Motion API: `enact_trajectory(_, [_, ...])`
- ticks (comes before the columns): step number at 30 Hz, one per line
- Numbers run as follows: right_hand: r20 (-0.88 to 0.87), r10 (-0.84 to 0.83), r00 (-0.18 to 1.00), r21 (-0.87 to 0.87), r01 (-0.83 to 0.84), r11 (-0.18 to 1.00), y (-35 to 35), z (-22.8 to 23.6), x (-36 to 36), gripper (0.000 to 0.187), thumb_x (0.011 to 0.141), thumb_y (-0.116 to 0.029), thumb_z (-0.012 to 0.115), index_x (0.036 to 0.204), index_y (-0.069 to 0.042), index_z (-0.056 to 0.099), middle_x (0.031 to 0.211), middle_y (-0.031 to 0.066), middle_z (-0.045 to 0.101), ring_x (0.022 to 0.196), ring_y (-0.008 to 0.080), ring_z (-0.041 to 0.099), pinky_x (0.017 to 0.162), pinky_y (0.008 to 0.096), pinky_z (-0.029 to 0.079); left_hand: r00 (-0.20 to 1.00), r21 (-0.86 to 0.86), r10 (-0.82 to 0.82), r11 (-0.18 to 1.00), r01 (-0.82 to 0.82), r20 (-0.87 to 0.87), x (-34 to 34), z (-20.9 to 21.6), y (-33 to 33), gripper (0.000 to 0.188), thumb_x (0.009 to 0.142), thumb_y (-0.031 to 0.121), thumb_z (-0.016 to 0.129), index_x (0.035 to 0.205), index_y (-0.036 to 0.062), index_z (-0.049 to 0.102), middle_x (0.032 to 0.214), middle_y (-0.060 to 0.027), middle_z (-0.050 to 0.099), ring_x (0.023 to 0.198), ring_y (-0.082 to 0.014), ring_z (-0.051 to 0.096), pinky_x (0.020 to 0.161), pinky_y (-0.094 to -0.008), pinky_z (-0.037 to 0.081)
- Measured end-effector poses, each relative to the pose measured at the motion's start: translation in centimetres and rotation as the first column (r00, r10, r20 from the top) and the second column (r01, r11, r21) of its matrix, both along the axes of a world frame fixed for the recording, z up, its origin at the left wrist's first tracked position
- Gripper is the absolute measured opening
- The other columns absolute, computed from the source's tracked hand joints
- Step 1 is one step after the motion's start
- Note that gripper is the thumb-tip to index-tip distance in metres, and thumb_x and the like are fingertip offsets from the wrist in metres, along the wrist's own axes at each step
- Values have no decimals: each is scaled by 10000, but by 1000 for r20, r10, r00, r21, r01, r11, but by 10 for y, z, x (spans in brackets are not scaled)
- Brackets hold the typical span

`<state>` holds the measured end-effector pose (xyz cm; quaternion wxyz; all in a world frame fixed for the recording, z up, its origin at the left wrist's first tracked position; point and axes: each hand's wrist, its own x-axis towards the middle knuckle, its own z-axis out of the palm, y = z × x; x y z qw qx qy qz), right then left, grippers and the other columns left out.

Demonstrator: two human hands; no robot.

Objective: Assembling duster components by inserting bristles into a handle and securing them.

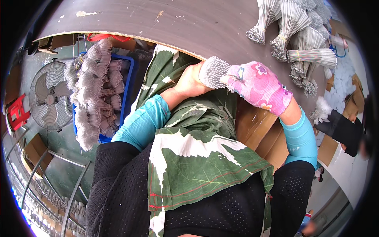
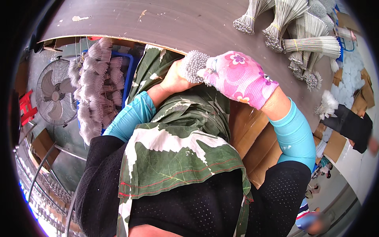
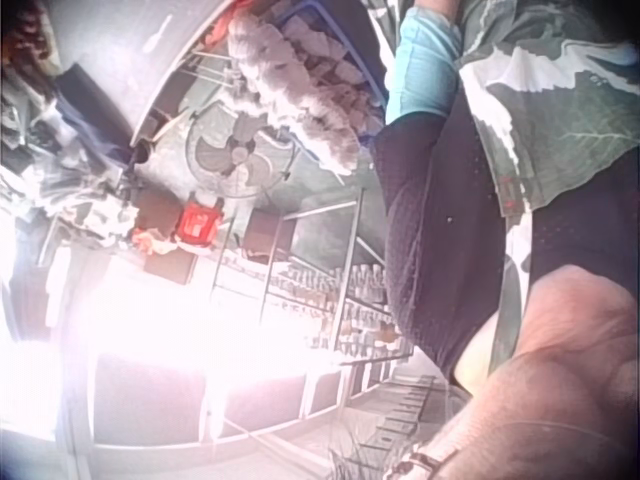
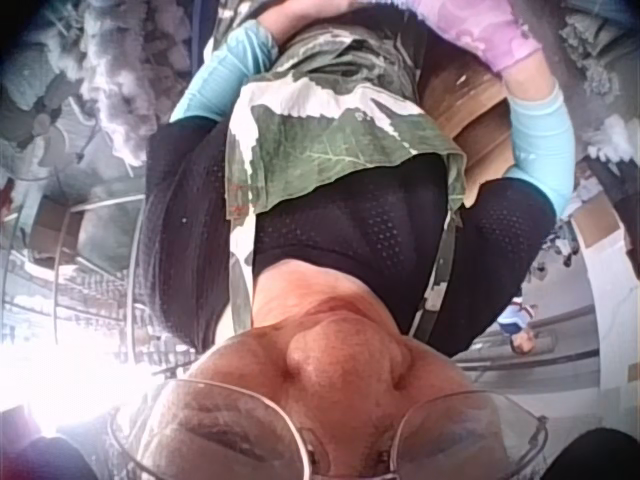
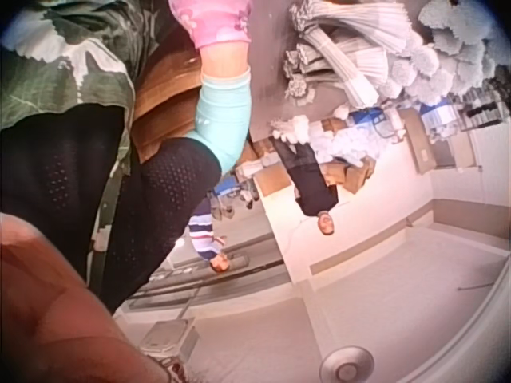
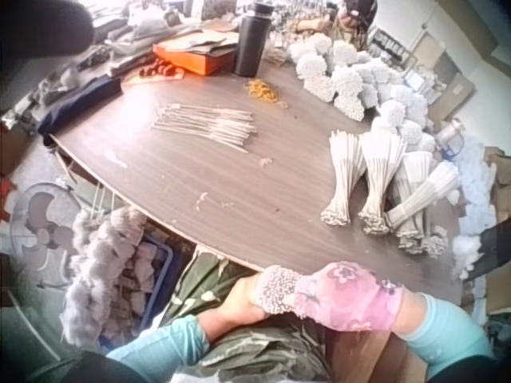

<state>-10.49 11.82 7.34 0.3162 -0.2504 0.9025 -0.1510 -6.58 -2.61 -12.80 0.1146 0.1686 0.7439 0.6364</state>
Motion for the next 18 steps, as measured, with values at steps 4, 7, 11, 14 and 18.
enact_trajectory(4, [-26,75,997,65,-73,995,-4,0,-3,247,889,-279,564,889,-46,646,750,187,608,733,379,576,641,440,440,1000,-22,-4,1000,4,-15,0,-1,-1,530,639,270,789,1073,43,585,990,-169,652,961,-356,611,840,-404,497])
enact_trajectory(7, [24,57,998,61,-58,996,-3,0,-10,257,888,-278,567,865,-33,642,732,187,601,717,377,569,637,432,438,1000,35,-2,999,2,5,0,0,-1,531,634,265,792,1068,40,584,994,-170,651,962,-354,612,838,-401,497])
enact_trajectory(11, [129,-38,991,30,35,999,0,3,-12,265,887,-264,577,828,-13,637,681,182,578,659,362,541,617,409,426,998,107,-39,994,33,54,-1,5,-5,527,636,243,801,1074,40,591,993,-159,657,954,-335,626,836,-377,501])
enact_trajectory(14, [127,-31,991,50,24,998,3,3,-13,262,887,-262,586,833,-12,643,663,180,565,634,354,523,608,401,419,995,140,-60,989,48,77,-2,8,-7,526,638,233,807,1079,40,595,991,-150,661,948,-321,634,834,-363,502])
enact_trajectory(18, [137,-27,990,151,6,989,-5,7,-15,311,886,-321,561,833,-37,677,785,172,640,762,349,605,710,429,466,995,125,-63,991,53,77,-1,7,-8,527,640,245,811,1077,40,598,999,-142,663,950,-313,636,833,-362,503])
